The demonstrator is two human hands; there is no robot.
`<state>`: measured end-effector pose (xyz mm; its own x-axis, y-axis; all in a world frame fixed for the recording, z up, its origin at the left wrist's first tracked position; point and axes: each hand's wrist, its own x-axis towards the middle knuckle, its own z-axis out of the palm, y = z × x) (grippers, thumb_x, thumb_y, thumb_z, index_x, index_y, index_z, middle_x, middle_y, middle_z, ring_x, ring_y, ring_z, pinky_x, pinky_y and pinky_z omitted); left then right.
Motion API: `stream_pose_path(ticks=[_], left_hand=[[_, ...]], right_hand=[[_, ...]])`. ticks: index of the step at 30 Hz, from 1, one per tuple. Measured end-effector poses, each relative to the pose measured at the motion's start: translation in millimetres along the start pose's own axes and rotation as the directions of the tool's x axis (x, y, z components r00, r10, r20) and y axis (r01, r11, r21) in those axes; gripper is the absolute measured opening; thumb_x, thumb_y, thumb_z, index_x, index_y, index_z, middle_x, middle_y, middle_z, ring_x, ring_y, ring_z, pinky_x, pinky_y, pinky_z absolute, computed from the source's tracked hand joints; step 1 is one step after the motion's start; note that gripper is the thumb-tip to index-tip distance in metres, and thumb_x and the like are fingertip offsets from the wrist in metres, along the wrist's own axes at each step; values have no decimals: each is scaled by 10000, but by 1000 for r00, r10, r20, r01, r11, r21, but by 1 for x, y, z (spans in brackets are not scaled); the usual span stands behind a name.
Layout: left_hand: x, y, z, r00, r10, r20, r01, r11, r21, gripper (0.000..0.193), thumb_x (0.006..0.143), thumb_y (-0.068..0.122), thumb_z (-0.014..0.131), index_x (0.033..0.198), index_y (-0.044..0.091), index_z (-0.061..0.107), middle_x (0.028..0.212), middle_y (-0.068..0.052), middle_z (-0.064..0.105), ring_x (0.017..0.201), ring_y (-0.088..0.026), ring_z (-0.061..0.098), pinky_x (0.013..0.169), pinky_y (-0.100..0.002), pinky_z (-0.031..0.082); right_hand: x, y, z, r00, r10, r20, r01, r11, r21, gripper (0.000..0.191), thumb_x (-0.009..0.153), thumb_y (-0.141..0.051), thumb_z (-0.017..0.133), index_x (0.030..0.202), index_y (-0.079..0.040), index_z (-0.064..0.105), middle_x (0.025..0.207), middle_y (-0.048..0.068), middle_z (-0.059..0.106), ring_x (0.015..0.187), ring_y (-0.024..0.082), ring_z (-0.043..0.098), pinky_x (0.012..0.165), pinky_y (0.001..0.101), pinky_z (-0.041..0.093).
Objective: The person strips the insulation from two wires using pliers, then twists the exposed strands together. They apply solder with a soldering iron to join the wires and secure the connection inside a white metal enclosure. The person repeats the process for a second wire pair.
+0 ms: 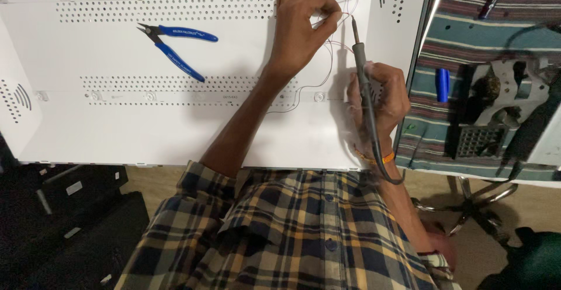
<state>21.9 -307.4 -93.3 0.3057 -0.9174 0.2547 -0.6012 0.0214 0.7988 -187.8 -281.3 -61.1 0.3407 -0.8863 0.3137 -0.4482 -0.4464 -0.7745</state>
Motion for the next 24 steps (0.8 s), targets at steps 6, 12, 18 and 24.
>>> stream_pose_path(ticks=[6,12,18,24], left_hand=[[1,0,0,1000,-11,1,11,1000,-8,94,831,91,811,826,116,720,842,35,689,976,-187,549,941,-396,421],[4,1,-3,1000,-7,7,7,1000,-4,92,834,72,804,857,99,720,860,12,698,965,-196,542,910,-388,434],[8,3,-10,993,-106,50,112,984,-139,52,925,62,757,943,95,721,912,21,727,962,-143,608,839,-291,559],[9,11,-22,991,-135,26,137,982,-133,32,947,68,758,967,83,738,900,9,747,909,-127,631,805,-280,545]], right_hand=[[-2,9,-3,999,35,9,-36,996,78,160,1067,-70,757,1144,-4,634,1086,141,687,962,196,741,779,325,614],[-9,13,-55,981,157,-116,-134,974,182,230,1142,-132,772,1203,-20,580,1095,130,652,879,183,685,781,300,646],[-19,33,-165,917,302,-262,-265,950,167,225,1136,-127,742,1196,16,579,961,112,643,781,171,672,737,292,616],[-24,51,-228,885,395,-247,-424,903,-73,149,1099,-70,638,1161,65,642,932,127,656,783,139,638,725,243,536]])
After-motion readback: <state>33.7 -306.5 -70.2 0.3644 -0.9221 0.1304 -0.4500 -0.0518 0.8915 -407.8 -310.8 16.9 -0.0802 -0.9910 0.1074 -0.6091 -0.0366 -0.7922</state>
